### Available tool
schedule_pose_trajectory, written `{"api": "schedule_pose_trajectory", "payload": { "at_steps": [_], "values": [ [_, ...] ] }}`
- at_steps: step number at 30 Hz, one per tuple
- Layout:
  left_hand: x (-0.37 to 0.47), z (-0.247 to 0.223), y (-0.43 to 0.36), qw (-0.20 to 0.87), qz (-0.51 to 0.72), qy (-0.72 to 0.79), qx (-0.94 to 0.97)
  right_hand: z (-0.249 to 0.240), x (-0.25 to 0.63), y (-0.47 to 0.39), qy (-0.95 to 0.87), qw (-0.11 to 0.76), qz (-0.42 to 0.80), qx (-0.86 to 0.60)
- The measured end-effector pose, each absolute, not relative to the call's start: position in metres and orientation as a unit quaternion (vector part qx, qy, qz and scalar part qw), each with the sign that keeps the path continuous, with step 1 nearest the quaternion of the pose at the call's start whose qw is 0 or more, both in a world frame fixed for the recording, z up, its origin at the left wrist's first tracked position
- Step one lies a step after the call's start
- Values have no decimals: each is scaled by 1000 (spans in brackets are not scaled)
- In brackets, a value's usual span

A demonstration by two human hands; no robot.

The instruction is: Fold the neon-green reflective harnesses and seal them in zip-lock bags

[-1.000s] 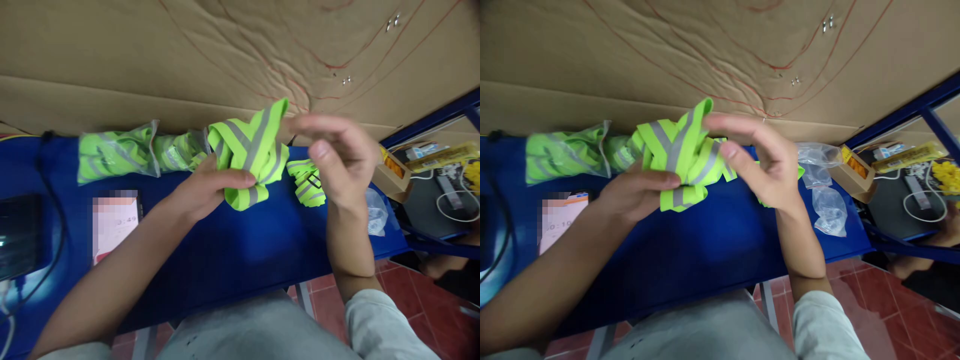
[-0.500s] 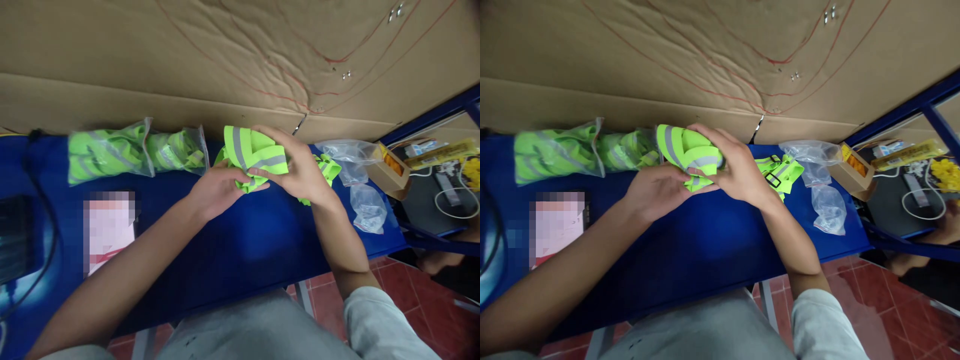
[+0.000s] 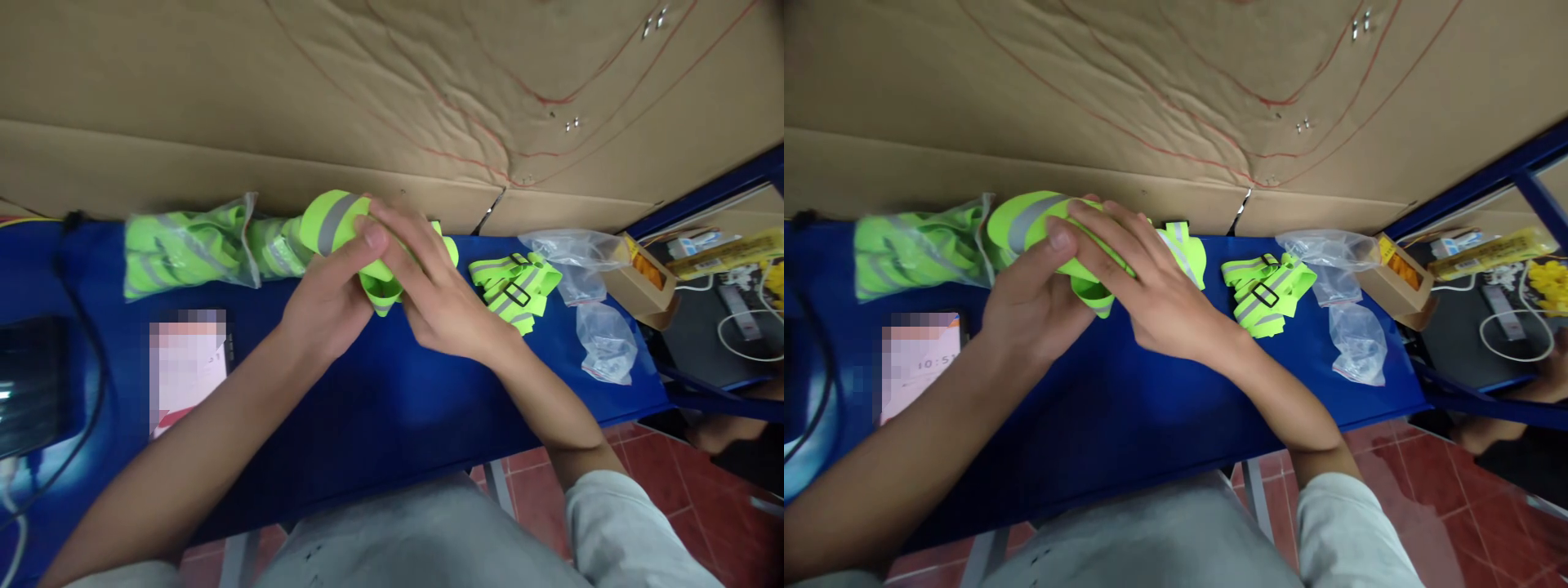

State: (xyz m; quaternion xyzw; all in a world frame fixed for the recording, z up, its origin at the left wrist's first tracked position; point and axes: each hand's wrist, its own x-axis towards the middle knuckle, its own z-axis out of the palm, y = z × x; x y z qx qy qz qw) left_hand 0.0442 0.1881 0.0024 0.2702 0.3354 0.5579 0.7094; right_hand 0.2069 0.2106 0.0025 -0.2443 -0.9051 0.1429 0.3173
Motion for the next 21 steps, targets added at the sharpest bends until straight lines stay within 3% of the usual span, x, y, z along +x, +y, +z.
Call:
{"api": "schedule_pose_trajectory", "payload": {
  "at_steps": [3,7,12,16,21],
  "values": [
    [45,4,190,668,614,315,277,15,223,220,-885,301,299,-193],
    [49,5,187,655,603,328,315,13,234,233,-761,426,371,-318],
    [52,-3,187,650,590,347,330,15,241,238,-809,341,272,-394],
    [53,-9,191,650,592,348,325,38,303,253,-789,162,52,-590],
    [55,-14,191,638,588,369,333,37,414,273,-636,109,-14,-764]
  ]
}}
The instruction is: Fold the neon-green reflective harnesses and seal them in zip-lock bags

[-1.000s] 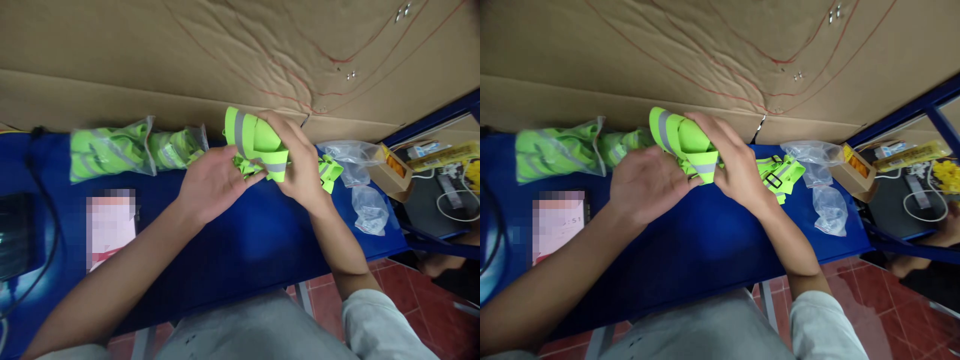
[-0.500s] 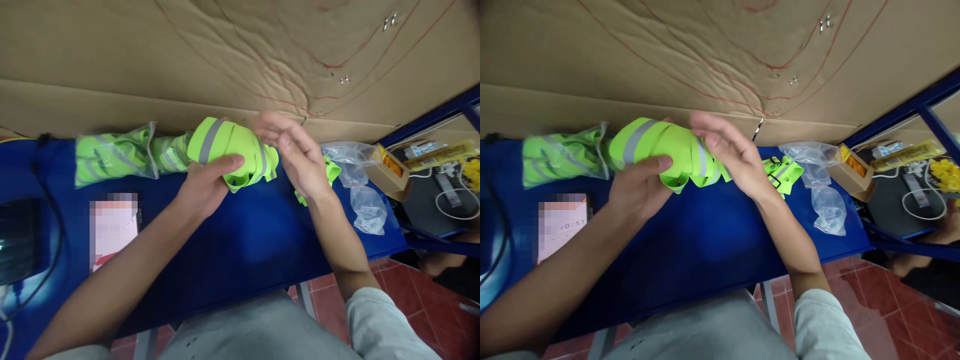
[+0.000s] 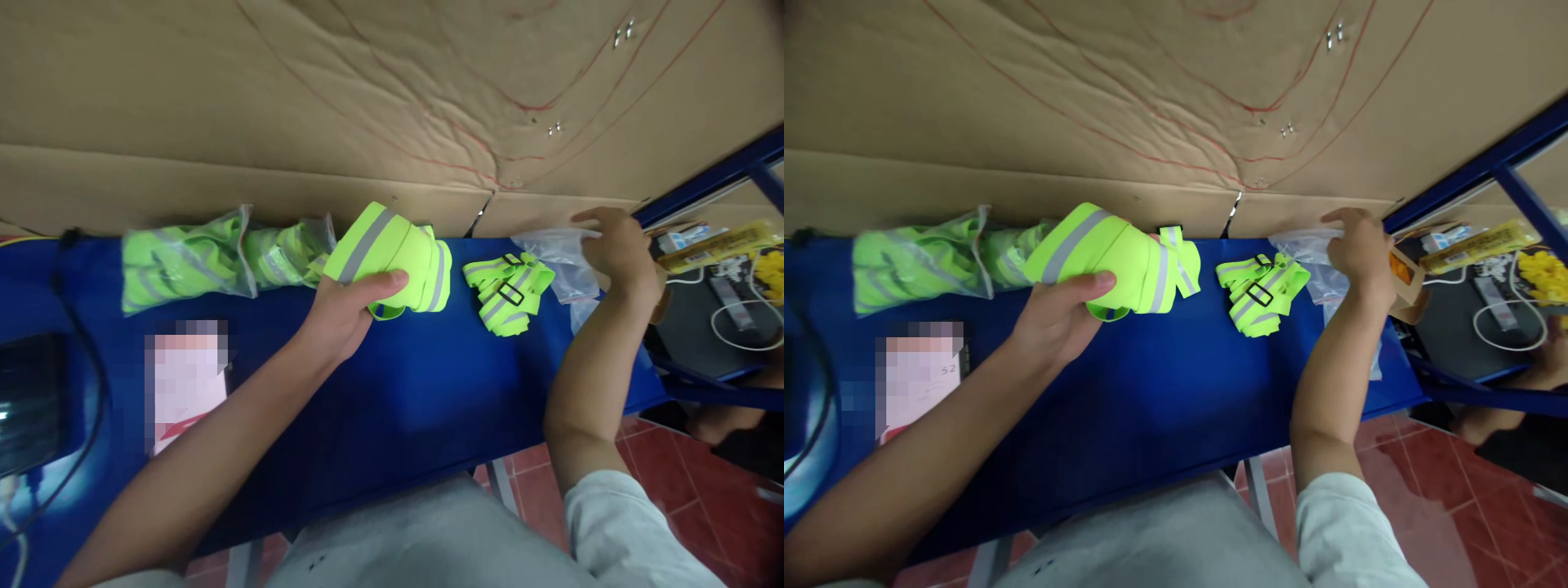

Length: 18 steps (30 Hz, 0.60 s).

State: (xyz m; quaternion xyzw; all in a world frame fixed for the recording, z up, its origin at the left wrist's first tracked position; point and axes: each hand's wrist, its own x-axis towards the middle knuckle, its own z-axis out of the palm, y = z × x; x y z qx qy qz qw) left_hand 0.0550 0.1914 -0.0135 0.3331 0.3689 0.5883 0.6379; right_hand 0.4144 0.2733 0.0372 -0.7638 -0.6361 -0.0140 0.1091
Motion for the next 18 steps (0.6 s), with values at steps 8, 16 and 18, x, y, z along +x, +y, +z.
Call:
{"api": "schedule_pose_trajectory", "payload": {
  "at_steps": [8,16,18],
  "values": [
    [57,-23,191,650,555,380,353,27,458,277,-523,191,-18,-830],
    [45,-9,181,710,515,304,372,70,313,228,-792,282,-159,-518],
    [41,-6,181,709,526,280,376,61,284,220,-842,280,-107,-448]
  ]
}}
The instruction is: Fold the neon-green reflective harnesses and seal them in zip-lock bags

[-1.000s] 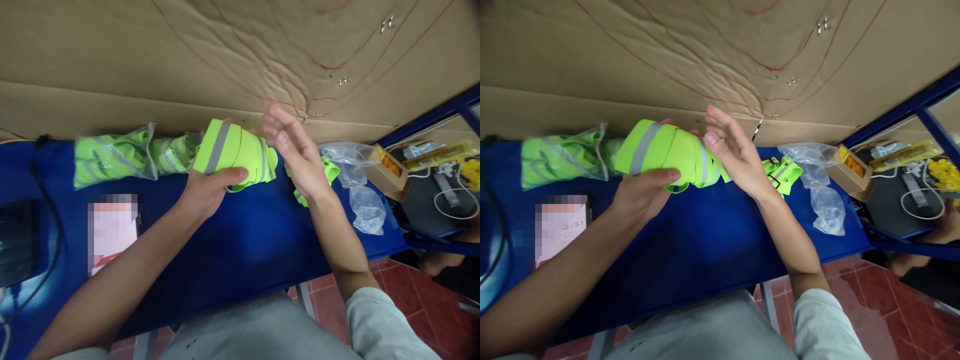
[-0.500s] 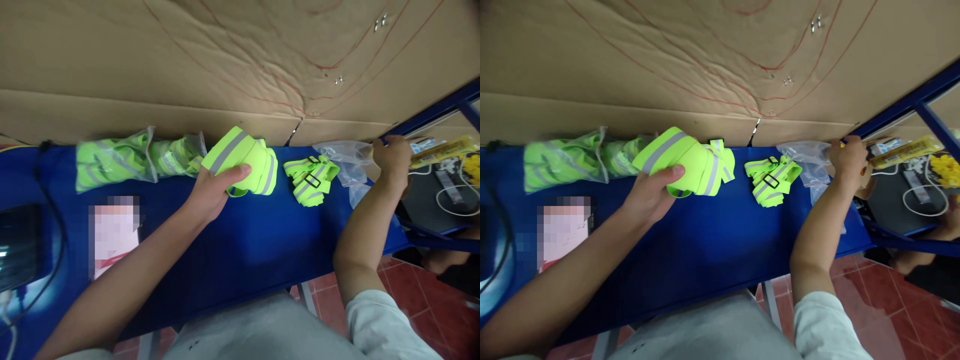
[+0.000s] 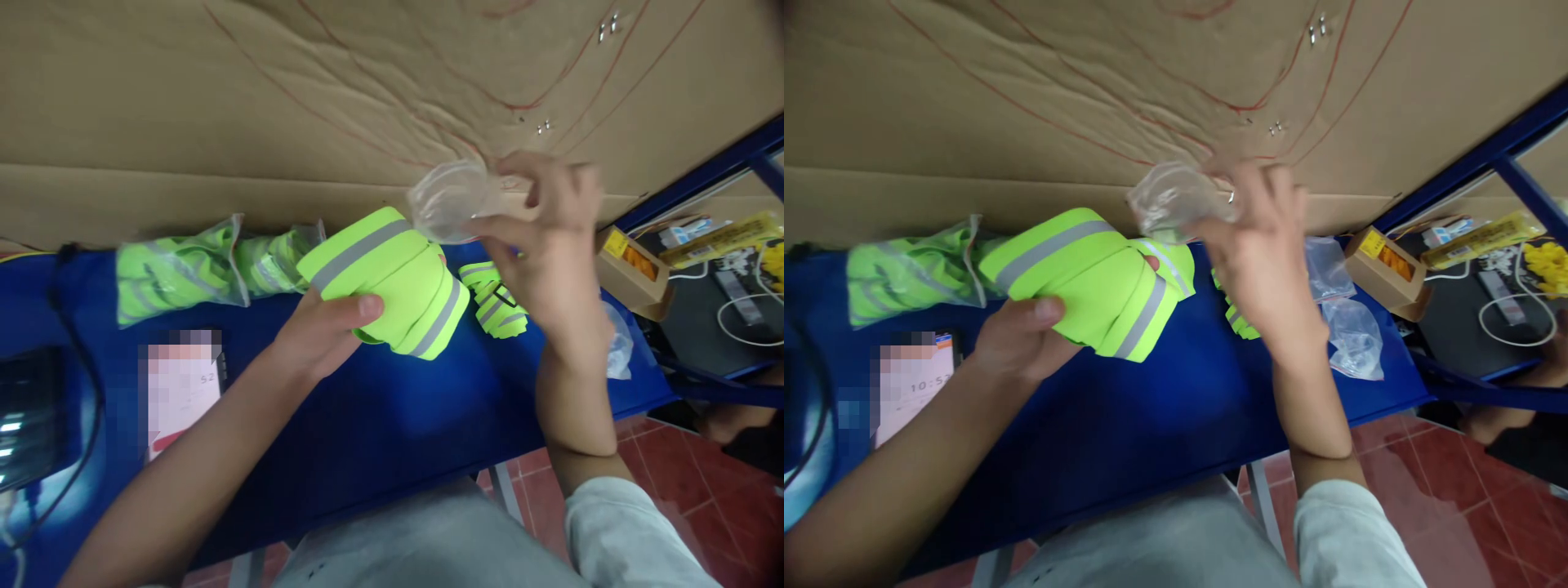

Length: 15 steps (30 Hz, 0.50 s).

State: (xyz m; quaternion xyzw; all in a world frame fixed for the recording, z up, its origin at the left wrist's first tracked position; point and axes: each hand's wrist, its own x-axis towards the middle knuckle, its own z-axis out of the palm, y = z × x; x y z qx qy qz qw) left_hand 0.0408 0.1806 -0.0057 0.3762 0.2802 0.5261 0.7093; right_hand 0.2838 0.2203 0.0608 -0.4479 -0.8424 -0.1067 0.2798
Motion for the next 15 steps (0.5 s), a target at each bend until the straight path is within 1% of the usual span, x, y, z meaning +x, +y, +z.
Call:
{"api": "schedule_pose_trajectory", "payload": {
  "at_steps": [2,4,6,10,13,15],
  "values": [
    [36,-3,184,692,547,290,370,49,269,218,-877,275,-16,-393],
    [31,-1,190,669,563,319,366,42,267,219,-898,243,71,-359],
    [26,-1,197,672,533,353,374,39,271,220,-904,202,121,-357],
    [21,-6,205,705,424,406,397,41,281,222,-901,146,156,-377],
    [25,-12,203,714,393,408,410,40,280,224,-902,112,173,-380],
    [33,-16,199,709,389,417,415,37,277,226,-880,122,155,-431]
  ]
}}
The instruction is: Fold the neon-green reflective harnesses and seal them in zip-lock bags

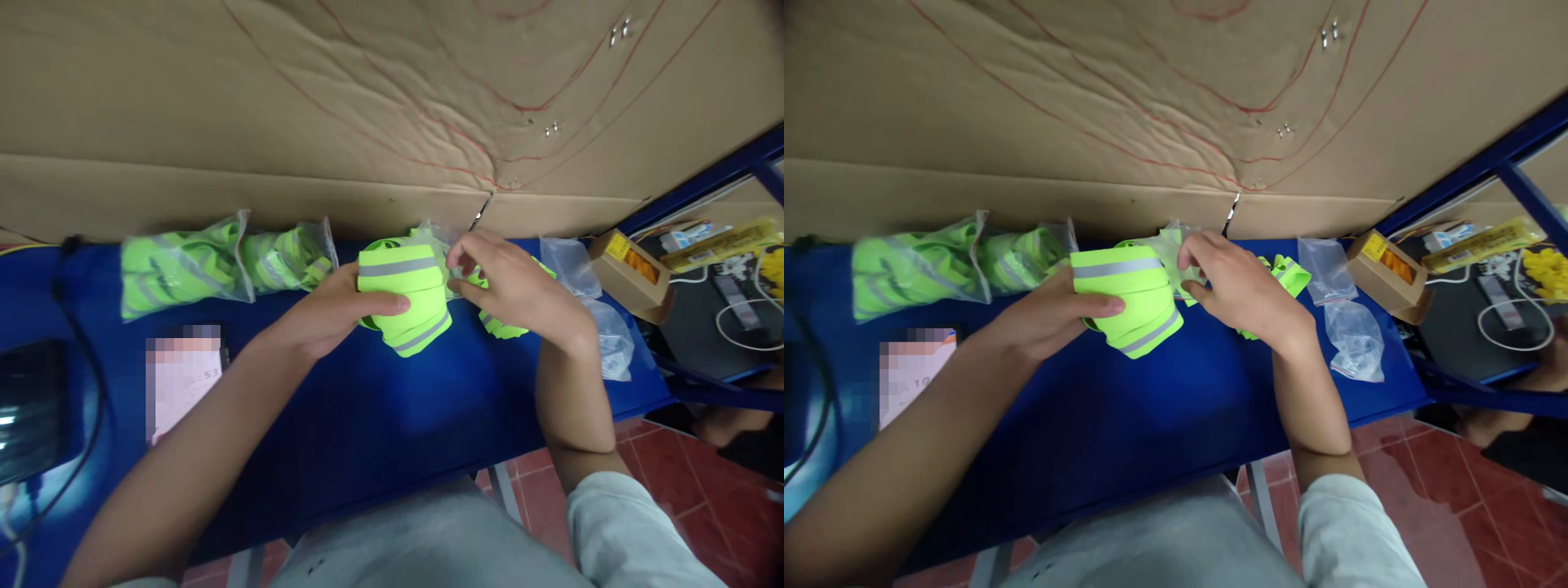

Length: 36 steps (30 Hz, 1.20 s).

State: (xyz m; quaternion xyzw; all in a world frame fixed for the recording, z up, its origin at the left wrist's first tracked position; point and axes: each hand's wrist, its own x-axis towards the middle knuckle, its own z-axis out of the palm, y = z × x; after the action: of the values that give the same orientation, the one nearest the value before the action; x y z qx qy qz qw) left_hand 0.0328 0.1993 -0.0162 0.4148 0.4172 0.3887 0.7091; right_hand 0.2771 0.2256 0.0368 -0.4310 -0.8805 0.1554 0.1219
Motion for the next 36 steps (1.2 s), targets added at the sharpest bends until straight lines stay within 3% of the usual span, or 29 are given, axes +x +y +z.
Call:
{"api": "schedule_pose_trajectory", "payload": {
  "at_steps": [5,11,16,27,36],
  "values": [
    [56,-32,191,705,370,449,406,26,264,229,-820,149,100,-543],
    [60,-48,189,750,311,430,395,31,255,221,-852,178,110,-480],
    [58,-50,188,779,256,386,422,38,253,211,-893,124,143,-408],
    [55,-47,196,719,362,401,438,54,266,205,-927,182,157,-287],
    [46,-40,200,648,490,403,422,40,262,217,-902,233,67,-358]
  ]
}}
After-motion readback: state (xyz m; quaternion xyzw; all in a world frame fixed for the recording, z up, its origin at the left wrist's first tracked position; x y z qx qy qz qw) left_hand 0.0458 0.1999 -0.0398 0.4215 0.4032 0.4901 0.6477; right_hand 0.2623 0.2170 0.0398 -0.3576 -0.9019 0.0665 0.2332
